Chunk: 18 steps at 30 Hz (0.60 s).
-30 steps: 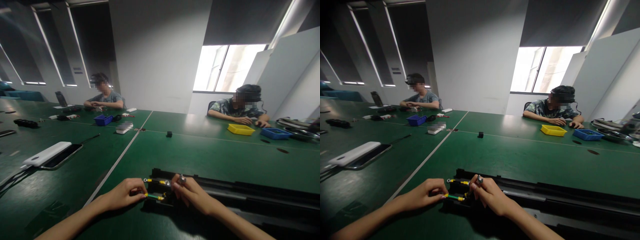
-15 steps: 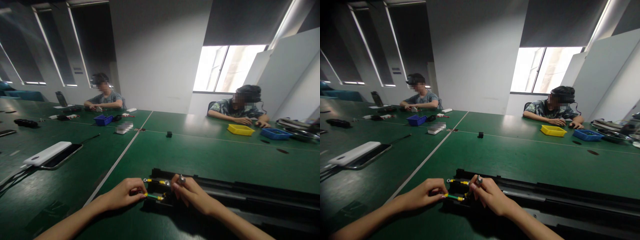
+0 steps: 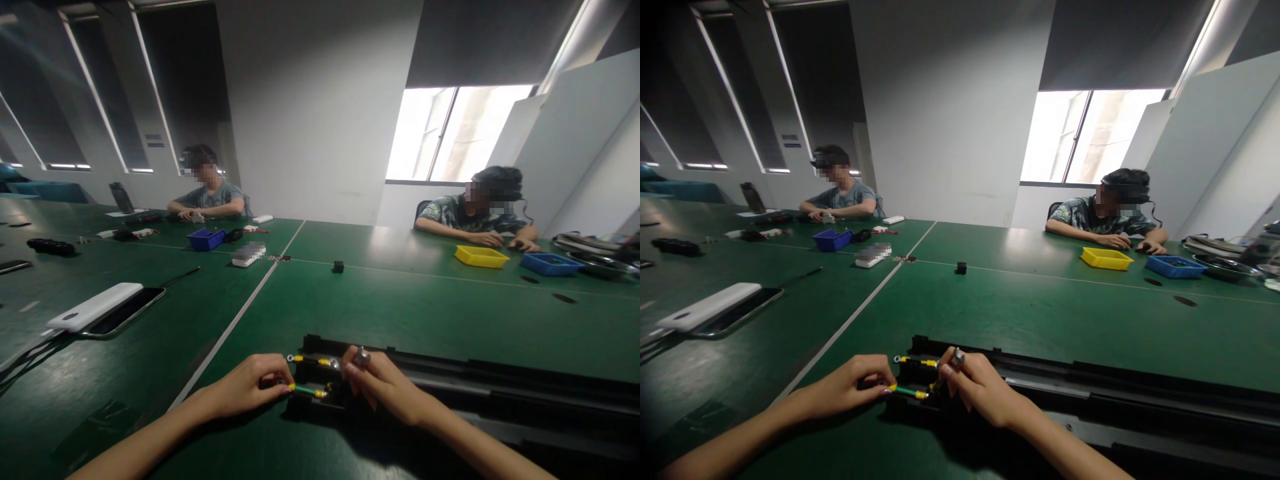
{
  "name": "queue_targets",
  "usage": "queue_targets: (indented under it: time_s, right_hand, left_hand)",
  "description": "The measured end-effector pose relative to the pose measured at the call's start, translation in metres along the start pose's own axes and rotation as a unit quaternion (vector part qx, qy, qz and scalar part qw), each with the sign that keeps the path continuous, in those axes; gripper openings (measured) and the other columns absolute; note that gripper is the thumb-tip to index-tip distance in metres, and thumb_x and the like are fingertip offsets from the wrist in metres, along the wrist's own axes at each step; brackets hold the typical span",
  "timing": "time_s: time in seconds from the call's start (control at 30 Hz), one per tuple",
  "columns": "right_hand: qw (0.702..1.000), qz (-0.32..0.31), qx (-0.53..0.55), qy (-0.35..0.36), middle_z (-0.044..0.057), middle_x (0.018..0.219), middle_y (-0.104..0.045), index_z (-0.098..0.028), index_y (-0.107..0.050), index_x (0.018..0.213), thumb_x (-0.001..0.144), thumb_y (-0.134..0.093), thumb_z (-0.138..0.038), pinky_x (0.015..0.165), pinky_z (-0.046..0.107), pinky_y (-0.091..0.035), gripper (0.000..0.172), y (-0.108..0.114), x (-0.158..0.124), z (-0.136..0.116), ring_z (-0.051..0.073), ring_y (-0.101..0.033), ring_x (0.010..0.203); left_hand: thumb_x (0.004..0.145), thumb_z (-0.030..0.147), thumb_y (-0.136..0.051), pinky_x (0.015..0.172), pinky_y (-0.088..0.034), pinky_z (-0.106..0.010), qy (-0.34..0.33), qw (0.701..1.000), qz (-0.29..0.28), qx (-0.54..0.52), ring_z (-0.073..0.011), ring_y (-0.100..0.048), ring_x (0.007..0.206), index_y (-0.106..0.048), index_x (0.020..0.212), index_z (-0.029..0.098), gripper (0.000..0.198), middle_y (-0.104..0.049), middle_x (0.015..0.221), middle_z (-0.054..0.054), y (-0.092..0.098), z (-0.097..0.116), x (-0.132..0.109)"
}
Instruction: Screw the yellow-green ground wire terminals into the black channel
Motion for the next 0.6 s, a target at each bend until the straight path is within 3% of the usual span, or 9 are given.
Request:
queue_targets:
  time_s: [0.6]
  right_hand:
    - [1.000, -0.004, -0.007, 0.001, -0.002, 0.066, -0.050, -0.016, -0.049, 0.083, 0.096, -0.038, -0.054, 0.043, 0.018, -0.036, 0.041, -0.0013, 0.0007, -0.0004, 0.007, -0.044, 0.044]
  left_hand:
    - [0.089, 0.017, -0.058, 0.064, -0.041, -0.020, -0.002, 1.000, -0.001, -0.005, -0.0138, -0.055, 0.073, -0.064, 0.089, 0.016, 0.006, -0.061, 0.086, -0.001, 0.0006, 0.0029, 0.0005]
Point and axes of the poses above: each hand's wrist, its own x-axis towards the middle knuckle, its own y-axis out of the back of the hand, z = x × y, the point moved 10 cm from there along x, towards the middle knuckle
